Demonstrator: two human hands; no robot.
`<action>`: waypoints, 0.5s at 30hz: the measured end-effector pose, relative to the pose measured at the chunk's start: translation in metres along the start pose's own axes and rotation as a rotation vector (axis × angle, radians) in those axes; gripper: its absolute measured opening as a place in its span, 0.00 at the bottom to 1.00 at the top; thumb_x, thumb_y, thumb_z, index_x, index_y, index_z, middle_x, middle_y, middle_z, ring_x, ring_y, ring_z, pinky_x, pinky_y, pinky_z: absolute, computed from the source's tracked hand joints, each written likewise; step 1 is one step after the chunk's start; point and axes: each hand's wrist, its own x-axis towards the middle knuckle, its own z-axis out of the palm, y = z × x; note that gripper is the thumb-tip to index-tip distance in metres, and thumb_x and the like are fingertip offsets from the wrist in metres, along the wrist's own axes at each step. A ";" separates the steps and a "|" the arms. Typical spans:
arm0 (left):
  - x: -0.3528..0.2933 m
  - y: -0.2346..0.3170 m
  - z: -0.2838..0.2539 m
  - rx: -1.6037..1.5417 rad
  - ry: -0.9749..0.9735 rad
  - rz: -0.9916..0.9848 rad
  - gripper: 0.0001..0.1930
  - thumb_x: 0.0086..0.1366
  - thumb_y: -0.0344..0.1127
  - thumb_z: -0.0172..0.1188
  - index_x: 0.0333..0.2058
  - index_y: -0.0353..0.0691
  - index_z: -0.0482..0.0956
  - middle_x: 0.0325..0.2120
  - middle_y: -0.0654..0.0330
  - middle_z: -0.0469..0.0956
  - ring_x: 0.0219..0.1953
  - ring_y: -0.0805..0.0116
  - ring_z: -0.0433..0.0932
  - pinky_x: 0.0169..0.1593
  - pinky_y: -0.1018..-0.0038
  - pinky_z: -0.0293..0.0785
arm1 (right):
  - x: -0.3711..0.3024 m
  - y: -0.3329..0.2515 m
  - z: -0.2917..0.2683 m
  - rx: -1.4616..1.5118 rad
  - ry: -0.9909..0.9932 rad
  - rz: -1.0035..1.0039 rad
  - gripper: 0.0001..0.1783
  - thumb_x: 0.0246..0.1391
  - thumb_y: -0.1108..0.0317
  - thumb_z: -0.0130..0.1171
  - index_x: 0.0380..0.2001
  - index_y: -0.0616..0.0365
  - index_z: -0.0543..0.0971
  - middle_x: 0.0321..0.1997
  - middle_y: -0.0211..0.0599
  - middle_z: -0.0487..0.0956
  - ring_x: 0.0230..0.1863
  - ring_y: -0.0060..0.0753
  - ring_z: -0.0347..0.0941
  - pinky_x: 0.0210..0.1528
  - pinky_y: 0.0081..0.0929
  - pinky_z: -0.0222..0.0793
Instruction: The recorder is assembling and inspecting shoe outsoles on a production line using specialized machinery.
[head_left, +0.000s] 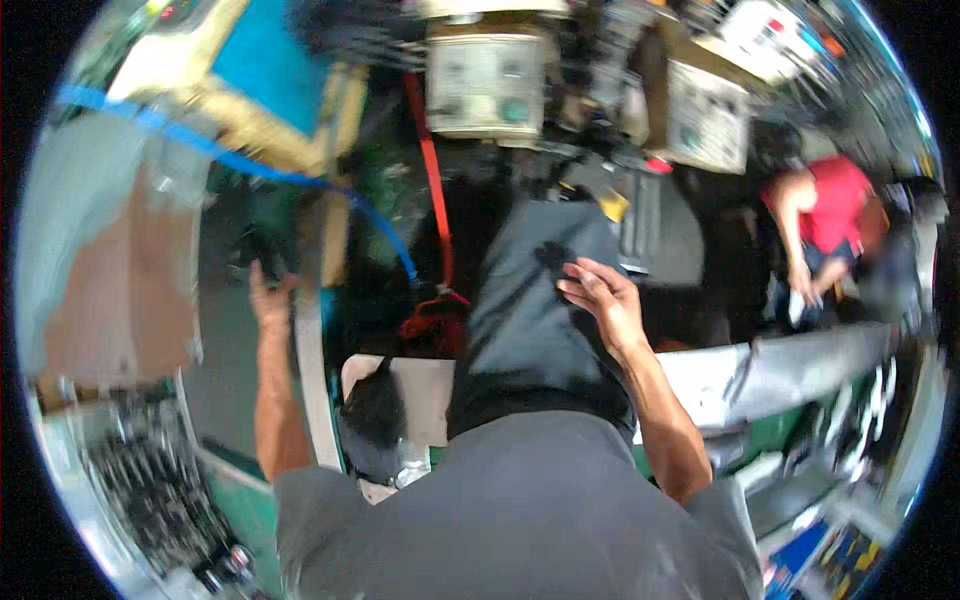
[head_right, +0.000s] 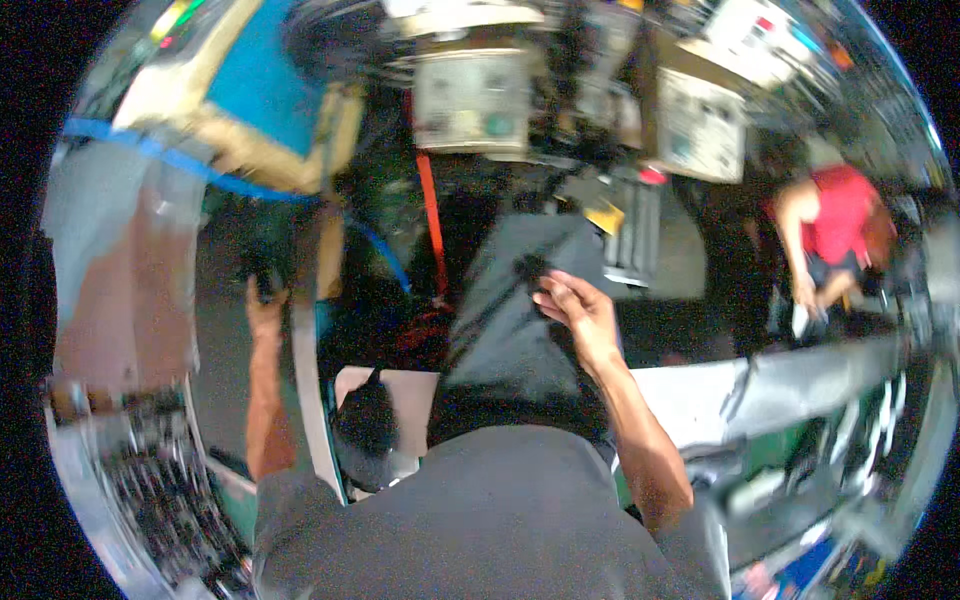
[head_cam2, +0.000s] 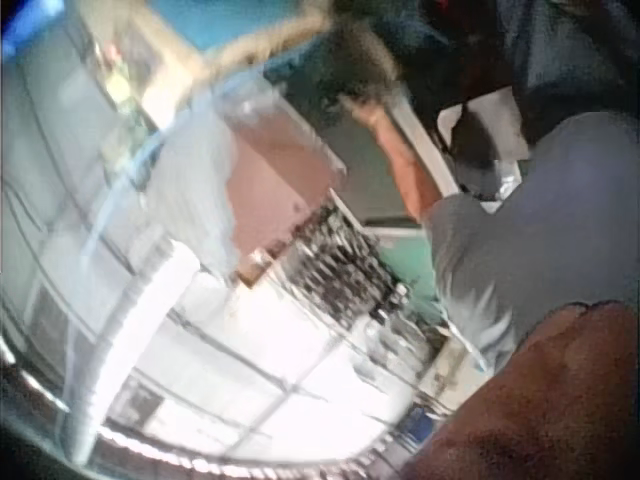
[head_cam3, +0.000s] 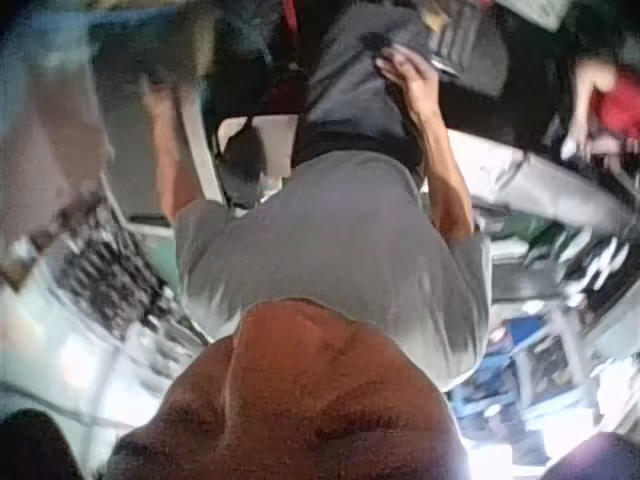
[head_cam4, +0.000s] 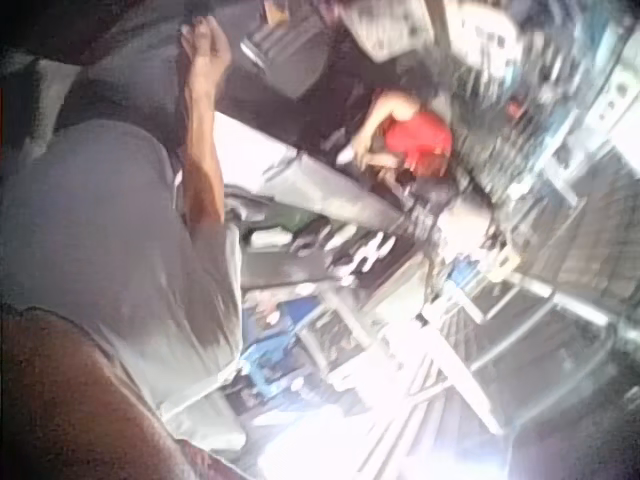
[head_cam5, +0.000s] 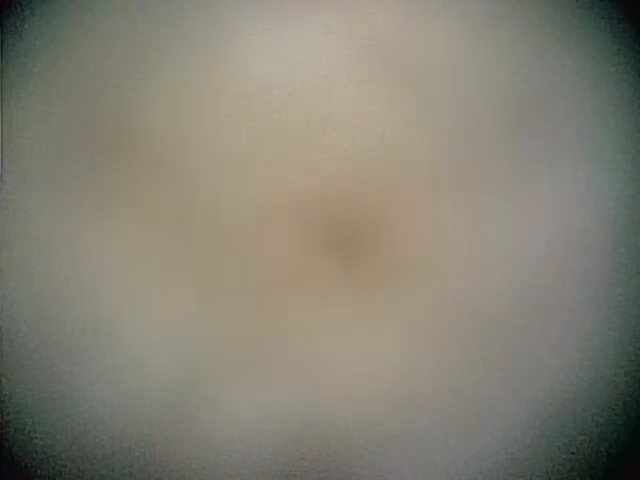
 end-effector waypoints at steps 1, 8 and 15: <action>0.034 -0.020 -0.035 0.140 -0.040 0.117 0.41 0.65 0.31 0.74 0.76 0.36 0.69 0.57 0.51 0.83 0.52 0.64 0.79 0.60 0.68 0.76 | -0.007 -0.008 0.003 -0.011 -0.019 -0.028 0.28 0.77 0.61 0.60 0.69 0.72 0.74 0.66 0.58 0.82 0.61 0.49 0.86 0.67 0.44 0.81; 0.093 0.026 0.053 0.362 -0.723 0.808 0.21 0.78 0.26 0.56 0.67 0.32 0.79 0.73 0.43 0.69 0.72 0.51 0.73 0.72 0.55 0.76 | -0.084 0.040 -0.132 -0.255 0.570 -0.258 0.24 0.75 0.61 0.59 0.63 0.70 0.80 0.56 0.48 0.89 0.52 0.36 0.86 0.59 0.35 0.80; -0.100 0.203 0.213 -0.849 -1.122 -0.322 0.27 0.81 0.32 0.57 0.72 0.24 0.67 0.68 0.37 0.74 0.69 0.47 0.77 0.77 0.54 0.72 | -0.356 0.180 -0.247 -0.389 1.692 0.360 0.31 0.63 0.56 0.69 0.61 0.69 0.82 0.54 0.57 0.89 0.57 0.49 0.88 0.62 0.40 0.79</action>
